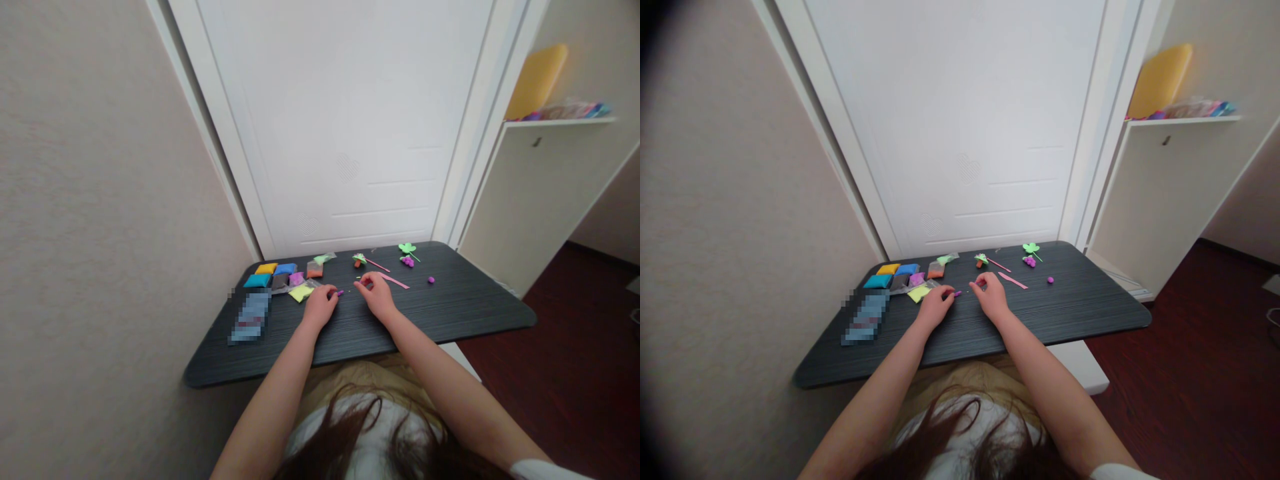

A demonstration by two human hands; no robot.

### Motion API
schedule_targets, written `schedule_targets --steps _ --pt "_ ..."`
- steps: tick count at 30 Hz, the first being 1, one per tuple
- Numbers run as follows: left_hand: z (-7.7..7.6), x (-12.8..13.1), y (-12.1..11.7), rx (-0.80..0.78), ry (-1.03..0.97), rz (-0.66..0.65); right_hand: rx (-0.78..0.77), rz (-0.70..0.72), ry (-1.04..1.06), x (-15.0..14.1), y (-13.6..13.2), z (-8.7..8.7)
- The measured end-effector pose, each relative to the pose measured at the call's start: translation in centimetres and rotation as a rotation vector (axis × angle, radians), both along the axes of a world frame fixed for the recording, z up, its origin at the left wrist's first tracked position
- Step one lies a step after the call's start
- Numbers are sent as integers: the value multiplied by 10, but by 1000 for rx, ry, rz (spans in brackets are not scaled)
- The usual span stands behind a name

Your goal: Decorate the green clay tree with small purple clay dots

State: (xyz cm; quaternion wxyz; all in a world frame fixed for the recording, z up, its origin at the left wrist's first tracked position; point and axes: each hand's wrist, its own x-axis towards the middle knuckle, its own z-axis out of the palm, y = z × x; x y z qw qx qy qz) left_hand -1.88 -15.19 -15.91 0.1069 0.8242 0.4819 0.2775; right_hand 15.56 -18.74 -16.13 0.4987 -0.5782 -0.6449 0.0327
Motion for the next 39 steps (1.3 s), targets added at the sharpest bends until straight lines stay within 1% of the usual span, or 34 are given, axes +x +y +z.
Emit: schedule_targets --steps 8,16,25,32,39 --pt "0 0 0 -9 0 -4 9 5 -4 -1 -1 2" --pt "-3 -1 2 14 -16 -22 16 12 -7 0 0 -1" --pt "-7 -2 4 23 -38 -27 24 46 6 0 -1 2" --pt "-4 -1 3 -1 -52 -15 20 30 11 -1 -1 0" --pt "-1 -2 -1 -16 -110 -21 36 52 14 -1 -2 1"
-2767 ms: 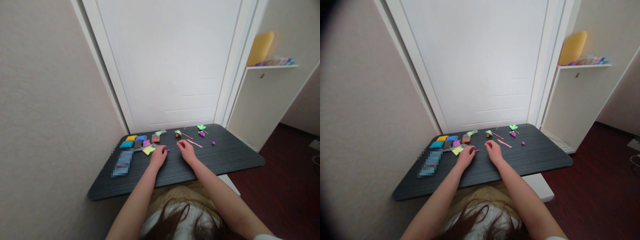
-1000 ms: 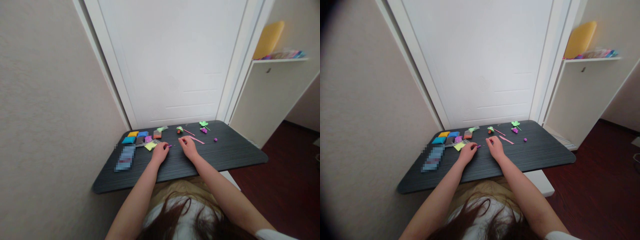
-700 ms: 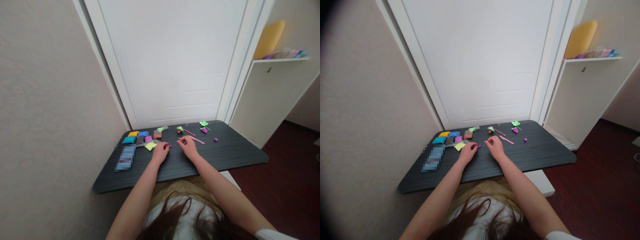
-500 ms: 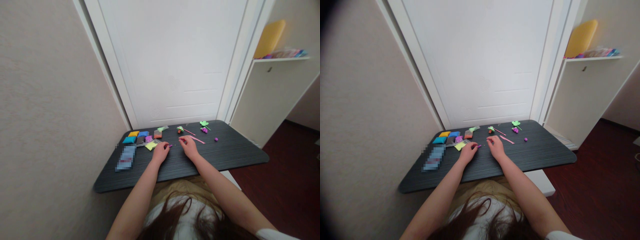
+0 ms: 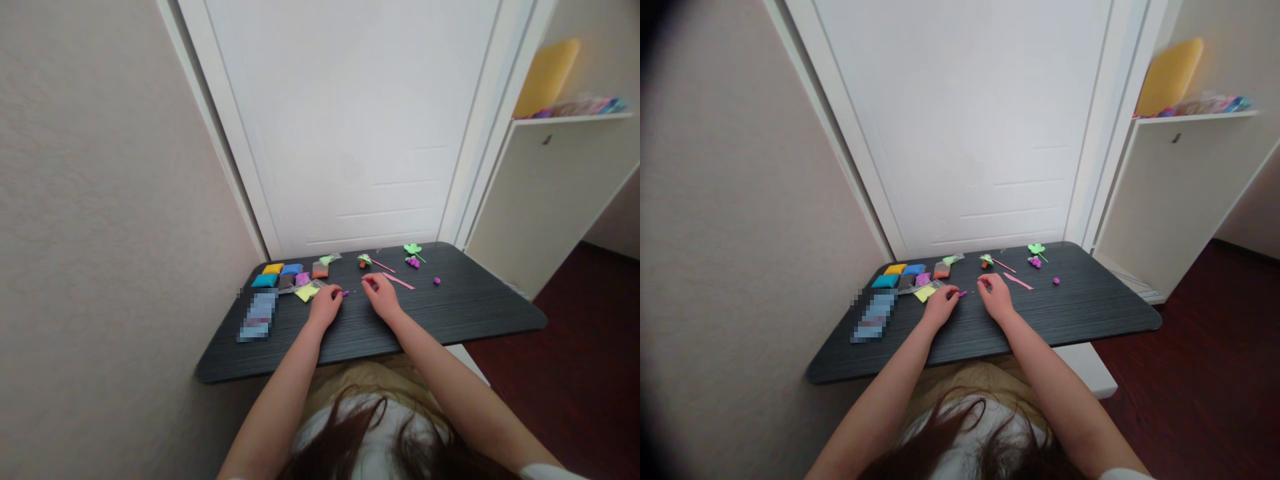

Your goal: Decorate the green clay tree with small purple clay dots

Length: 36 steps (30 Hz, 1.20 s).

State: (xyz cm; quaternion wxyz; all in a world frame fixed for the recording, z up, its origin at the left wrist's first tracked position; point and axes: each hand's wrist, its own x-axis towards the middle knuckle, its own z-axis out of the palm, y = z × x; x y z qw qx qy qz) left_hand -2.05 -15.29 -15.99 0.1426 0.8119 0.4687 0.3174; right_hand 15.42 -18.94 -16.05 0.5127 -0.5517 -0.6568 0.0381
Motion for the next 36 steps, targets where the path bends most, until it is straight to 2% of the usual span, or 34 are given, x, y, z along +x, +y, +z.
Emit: schedule_targets --steps 6,12,17,27,36 --pt "1 0 0 -21 -109 -30 15 20 -18 -1 -3 2" --pt "8 4 -4 -91 -305 -158 31 70 -69 -5 -7 6" --pt "11 5 -6 -230 -478 -256 42 105 -110 -9 -12 9" --pt "7 8 -8 -553 -743 -435 65 128 -154 -15 -15 9" --pt "5 9 -7 -705 -886 -479 74 162 -204 -17 -15 8"
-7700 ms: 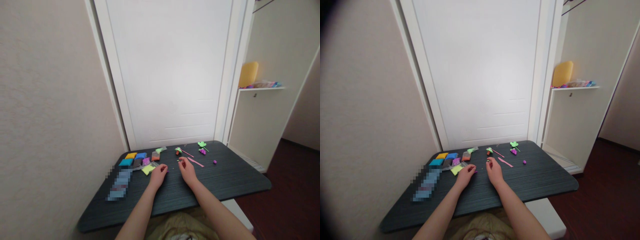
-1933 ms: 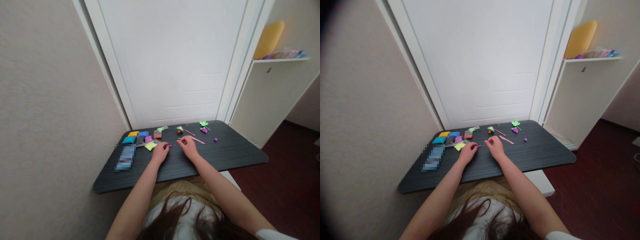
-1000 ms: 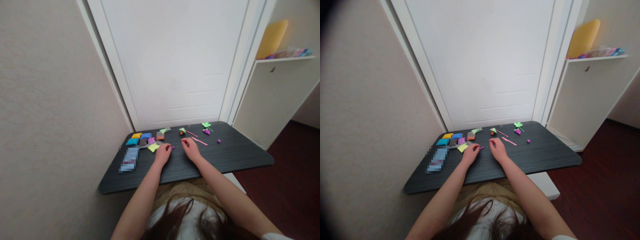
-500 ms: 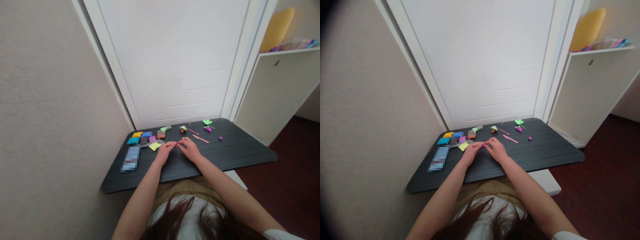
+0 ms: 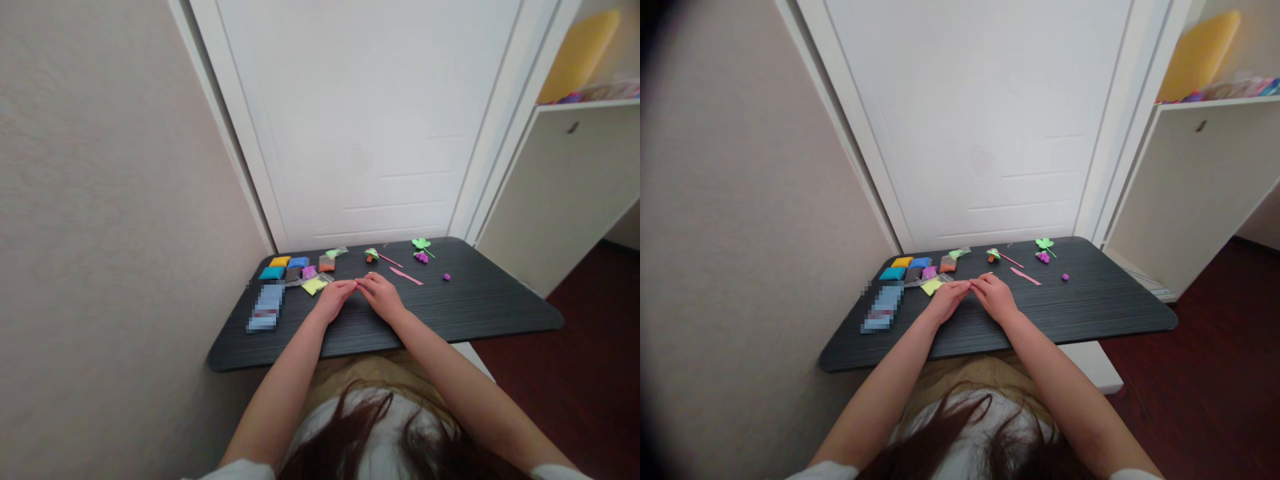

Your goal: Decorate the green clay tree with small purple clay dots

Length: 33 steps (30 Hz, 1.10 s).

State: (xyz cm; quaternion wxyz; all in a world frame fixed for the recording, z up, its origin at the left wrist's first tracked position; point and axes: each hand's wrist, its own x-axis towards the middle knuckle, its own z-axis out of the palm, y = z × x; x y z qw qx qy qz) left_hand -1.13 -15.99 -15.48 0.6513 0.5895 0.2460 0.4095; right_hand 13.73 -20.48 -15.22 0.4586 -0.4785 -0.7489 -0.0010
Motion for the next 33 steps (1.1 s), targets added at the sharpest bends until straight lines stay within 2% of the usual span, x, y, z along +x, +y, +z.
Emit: schedule_targets --steps 8,16,20,26,33 --pt "0 -2 2 -112 -95 23 -19 -16 70 -1 0 1" --pt "3 -5 7 -213 -215 124 -47 -273 328 24 18 -9" --pt "2 -6 8 -253 -247 143 -81 -333 381 34 29 -17" --pt "1 -8 11 -294 -267 176 -198 -319 242 55 41 -16" --pt "4 -6 8 -327 -250 160 -300 -251 -75 66 25 -16"
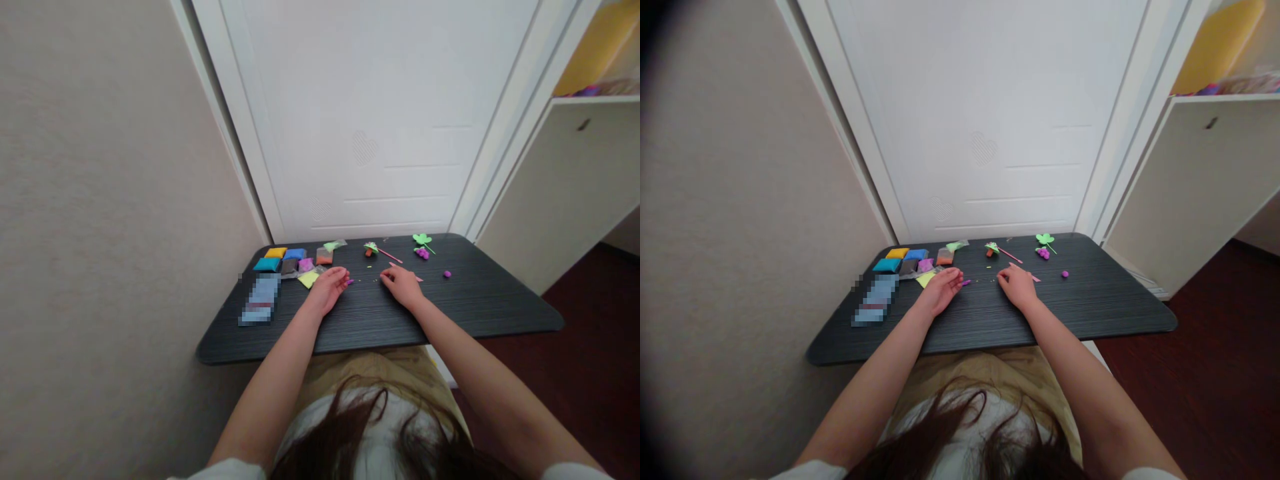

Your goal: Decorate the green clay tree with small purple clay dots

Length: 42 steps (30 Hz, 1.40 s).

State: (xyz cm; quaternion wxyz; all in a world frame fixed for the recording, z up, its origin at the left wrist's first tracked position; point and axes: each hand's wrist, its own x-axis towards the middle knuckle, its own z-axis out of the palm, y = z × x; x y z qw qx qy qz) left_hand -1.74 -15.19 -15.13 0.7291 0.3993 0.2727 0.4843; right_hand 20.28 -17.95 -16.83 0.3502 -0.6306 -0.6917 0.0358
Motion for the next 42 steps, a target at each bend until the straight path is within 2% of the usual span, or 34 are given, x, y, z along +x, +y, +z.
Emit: schedule_targets --steps 8,23,35,42 --pt "4 0 -1 -16 24 9 -13 -28 -90 -3 -5 1" --pt "2 0 -2 -33 9 -37 20 -96 -18 8 2 -9" --pt "3 -1 -1 -81 -72 -29 58 -87 37 10 -1 -7" --pt "5 -5 -1 -115 -195 -28 57 -88 57 9 -2 -6"
